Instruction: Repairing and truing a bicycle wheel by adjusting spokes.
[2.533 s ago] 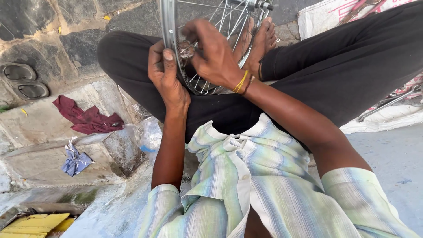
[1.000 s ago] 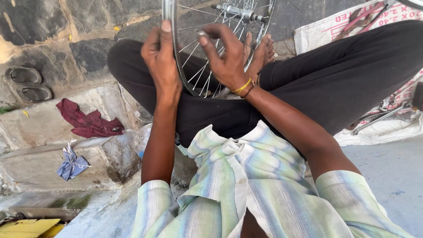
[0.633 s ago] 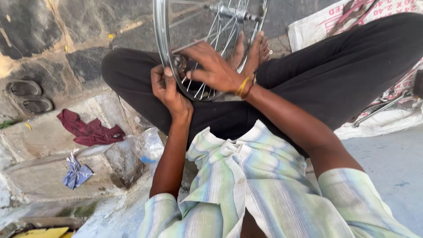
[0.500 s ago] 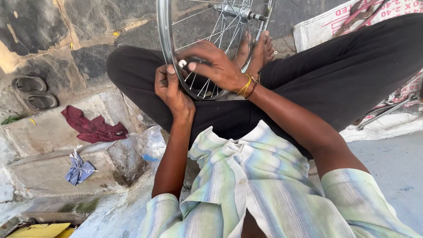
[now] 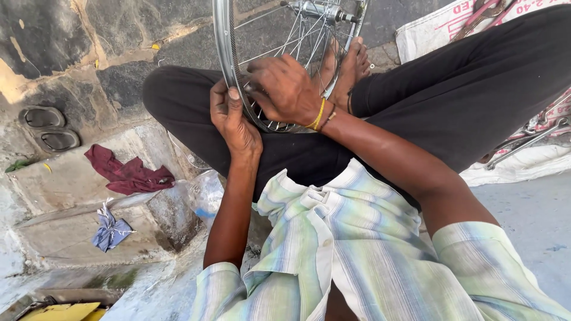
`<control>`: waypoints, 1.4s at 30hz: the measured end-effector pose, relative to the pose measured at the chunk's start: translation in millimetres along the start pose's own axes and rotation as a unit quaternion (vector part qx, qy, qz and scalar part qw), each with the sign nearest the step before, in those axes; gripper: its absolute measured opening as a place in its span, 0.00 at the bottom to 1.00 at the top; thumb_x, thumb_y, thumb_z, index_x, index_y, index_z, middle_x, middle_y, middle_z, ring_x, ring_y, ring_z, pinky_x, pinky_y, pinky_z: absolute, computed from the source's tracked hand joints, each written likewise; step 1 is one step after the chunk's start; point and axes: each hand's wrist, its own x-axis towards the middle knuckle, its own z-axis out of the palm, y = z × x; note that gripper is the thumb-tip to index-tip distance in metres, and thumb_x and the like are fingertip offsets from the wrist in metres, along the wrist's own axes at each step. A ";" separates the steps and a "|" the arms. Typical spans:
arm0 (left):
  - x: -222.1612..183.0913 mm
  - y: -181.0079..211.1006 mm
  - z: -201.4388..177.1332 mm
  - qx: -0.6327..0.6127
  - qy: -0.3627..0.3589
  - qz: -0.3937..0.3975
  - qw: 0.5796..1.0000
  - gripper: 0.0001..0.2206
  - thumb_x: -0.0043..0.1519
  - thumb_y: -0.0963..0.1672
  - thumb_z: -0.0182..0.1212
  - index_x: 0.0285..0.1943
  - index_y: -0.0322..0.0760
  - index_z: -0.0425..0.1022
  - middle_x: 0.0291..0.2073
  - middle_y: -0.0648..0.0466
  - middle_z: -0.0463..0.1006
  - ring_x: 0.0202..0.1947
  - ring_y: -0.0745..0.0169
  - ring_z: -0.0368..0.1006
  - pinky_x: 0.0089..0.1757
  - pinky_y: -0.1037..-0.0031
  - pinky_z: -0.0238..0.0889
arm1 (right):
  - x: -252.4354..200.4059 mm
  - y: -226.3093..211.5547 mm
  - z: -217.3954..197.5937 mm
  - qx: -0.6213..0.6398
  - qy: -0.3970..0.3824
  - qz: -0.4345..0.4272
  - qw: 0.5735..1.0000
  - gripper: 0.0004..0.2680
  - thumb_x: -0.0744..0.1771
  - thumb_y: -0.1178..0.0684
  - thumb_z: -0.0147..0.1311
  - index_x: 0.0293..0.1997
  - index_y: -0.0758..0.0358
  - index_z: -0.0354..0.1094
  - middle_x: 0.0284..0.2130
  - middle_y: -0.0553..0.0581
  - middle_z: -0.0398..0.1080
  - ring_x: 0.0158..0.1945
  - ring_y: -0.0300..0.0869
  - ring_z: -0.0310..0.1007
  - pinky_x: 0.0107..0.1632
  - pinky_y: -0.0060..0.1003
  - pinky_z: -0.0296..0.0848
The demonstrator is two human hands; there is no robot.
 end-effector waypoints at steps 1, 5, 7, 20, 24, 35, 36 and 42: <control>-2.4 -5.0 -5.9 0.001 0.000 -0.001 1.000 0.13 0.65 0.45 0.66 0.52 0.32 0.74 0.41 0.54 0.78 0.41 0.71 0.73 0.46 0.78 0.67 | 6.2 -4.5 -3.1 0.001 0.001 0.001 1.000 0.11 0.70 0.55 0.62 0.55 0.64 0.64 0.54 0.64 0.73 0.56 0.49 0.75 0.52 0.43 0.67; -2.7 -0.6 -3.3 0.000 0.003 0.002 1.000 0.13 0.70 0.45 0.65 0.52 0.27 0.75 0.38 0.53 0.77 0.40 0.68 0.73 0.44 0.78 0.66 | 24.1 -20.4 -20.7 0.010 -0.052 0.070 0.996 0.16 0.64 0.54 0.60 0.56 0.71 0.67 0.46 0.64 0.73 0.51 0.55 0.73 0.54 0.49 0.70; -2.1 4.1 2.7 0.018 0.001 -0.009 1.000 0.15 0.68 0.46 0.64 0.54 0.26 0.75 0.38 0.52 0.77 0.39 0.67 0.74 0.42 0.78 0.67 | 22.4 -23.7 -25.8 0.044 -0.022 0.048 0.998 0.18 0.64 0.53 0.60 0.57 0.73 0.66 0.48 0.66 0.71 0.52 0.57 0.72 0.56 0.50 0.69; 29.2 25.0 5.6 0.086 0.007 0.008 0.996 0.12 0.71 0.47 0.61 0.41 0.33 0.72 0.31 0.55 0.74 0.35 0.65 0.73 0.43 0.71 0.67 | 5.7 -12.0 -18.8 0.023 0.099 0.136 0.986 0.11 0.68 0.53 0.61 0.53 0.65 0.70 0.49 0.59 0.74 0.55 0.49 0.74 0.59 0.46 0.70; 5.5 16.2 18.9 0.095 0.014 0.039 0.995 0.11 0.67 0.46 0.63 0.36 0.34 0.73 0.28 0.56 0.75 0.32 0.69 0.70 0.41 0.76 0.63 | 8.7 -10.8 -28.7 0.043 0.042 0.186 0.981 0.12 0.68 0.52 0.62 0.57 0.63 0.73 0.54 0.63 0.73 0.62 0.55 0.70 0.66 0.49 0.65; 7.5 6.6 6.3 0.038 0.025 0.062 0.997 0.14 0.68 0.43 0.67 0.29 0.37 0.69 0.25 0.63 0.66 0.29 0.77 0.58 0.36 0.80 0.51 | 36.7 -12.3 -40.6 0.353 -0.093 0.244 0.898 0.12 0.68 0.49 0.59 0.52 0.64 0.70 0.48 0.59 0.74 0.53 0.44 0.74 0.59 0.41 0.73; 9.5 9.5 8.0 0.030 0.020 0.043 0.998 0.15 0.69 0.43 0.67 0.29 0.38 0.68 0.25 0.62 0.67 0.29 0.76 0.58 0.36 0.80 0.52 | 39.3 -14.2 -36.1 0.278 -0.114 0.269 0.915 0.14 0.66 0.49 0.62 0.54 0.64 0.68 0.44 0.57 0.75 0.47 0.43 0.77 0.54 0.39 0.77; 19.1 15.2 10.9 0.049 0.059 -0.011 0.997 0.15 0.66 0.48 0.62 0.31 0.32 0.76 0.24 0.56 0.75 0.26 0.71 0.68 0.33 0.79 0.61 | 23.6 10.5 -16.6 0.420 -0.086 0.159 0.890 0.16 0.68 0.53 0.63 0.63 0.61 0.68 0.52 0.61 0.74 0.56 0.44 0.74 0.61 0.46 0.73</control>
